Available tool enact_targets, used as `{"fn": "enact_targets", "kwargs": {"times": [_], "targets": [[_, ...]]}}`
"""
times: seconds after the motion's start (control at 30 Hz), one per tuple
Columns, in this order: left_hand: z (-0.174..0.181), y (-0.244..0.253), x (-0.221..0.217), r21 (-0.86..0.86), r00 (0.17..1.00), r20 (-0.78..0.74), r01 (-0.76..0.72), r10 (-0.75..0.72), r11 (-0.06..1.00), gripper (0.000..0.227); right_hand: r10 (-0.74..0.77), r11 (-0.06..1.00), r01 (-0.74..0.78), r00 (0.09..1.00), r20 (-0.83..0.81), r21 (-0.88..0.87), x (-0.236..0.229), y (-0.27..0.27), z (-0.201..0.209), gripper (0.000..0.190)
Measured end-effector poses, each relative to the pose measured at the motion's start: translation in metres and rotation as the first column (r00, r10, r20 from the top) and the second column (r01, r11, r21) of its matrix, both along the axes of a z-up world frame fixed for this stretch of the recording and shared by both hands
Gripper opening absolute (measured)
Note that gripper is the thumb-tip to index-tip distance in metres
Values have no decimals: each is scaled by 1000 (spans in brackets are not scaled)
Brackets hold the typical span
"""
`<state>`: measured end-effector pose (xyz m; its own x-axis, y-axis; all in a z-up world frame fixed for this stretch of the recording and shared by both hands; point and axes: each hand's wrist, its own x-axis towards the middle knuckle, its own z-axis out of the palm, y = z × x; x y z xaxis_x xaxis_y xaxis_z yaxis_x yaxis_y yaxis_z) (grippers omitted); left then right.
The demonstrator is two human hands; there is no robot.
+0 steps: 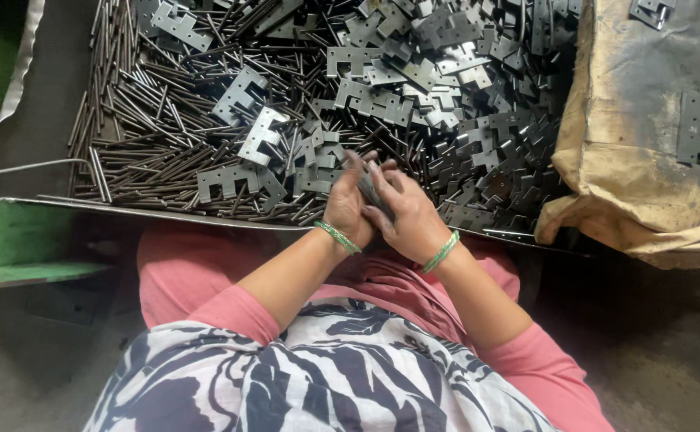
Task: The person sits on the floor with a metal tray on their lap, picking up metal brackets and pins from the tray and inserting the pins into the brackets. The assembled units are placed into a cloth bag to the right. The task is repetitive and continues throughout the clip.
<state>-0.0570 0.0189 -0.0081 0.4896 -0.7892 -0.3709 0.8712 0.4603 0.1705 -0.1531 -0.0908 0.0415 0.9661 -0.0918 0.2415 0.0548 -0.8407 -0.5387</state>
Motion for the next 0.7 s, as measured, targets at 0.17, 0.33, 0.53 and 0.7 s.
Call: {"fn": "enact_targets", "kwargs": {"times": [0.17, 0.33, 0.53, 0.7], "targets": [[4, 12, 27, 344, 526, 774, 118, -352, 932, 62, -262, 814, 263, 962, -77, 518, -8, -25, 5, 52], [7, 45, 78, 434, -620, 275, -602, -735, 670, 51, -294, -265, 210, 912, -287, 941, -18, -63, 16, 50], [42, 30, 94, 576, -714, 160, -493, -681, 652, 51, -595, 513, 287, 798, 94, 809, -51, -155, 17, 48], [69, 27, 110, 573, -686, 204, -495, -698, 653, 28, -537, 502, 734, 679, 501, -457, -66, -288, 28, 45]]}}
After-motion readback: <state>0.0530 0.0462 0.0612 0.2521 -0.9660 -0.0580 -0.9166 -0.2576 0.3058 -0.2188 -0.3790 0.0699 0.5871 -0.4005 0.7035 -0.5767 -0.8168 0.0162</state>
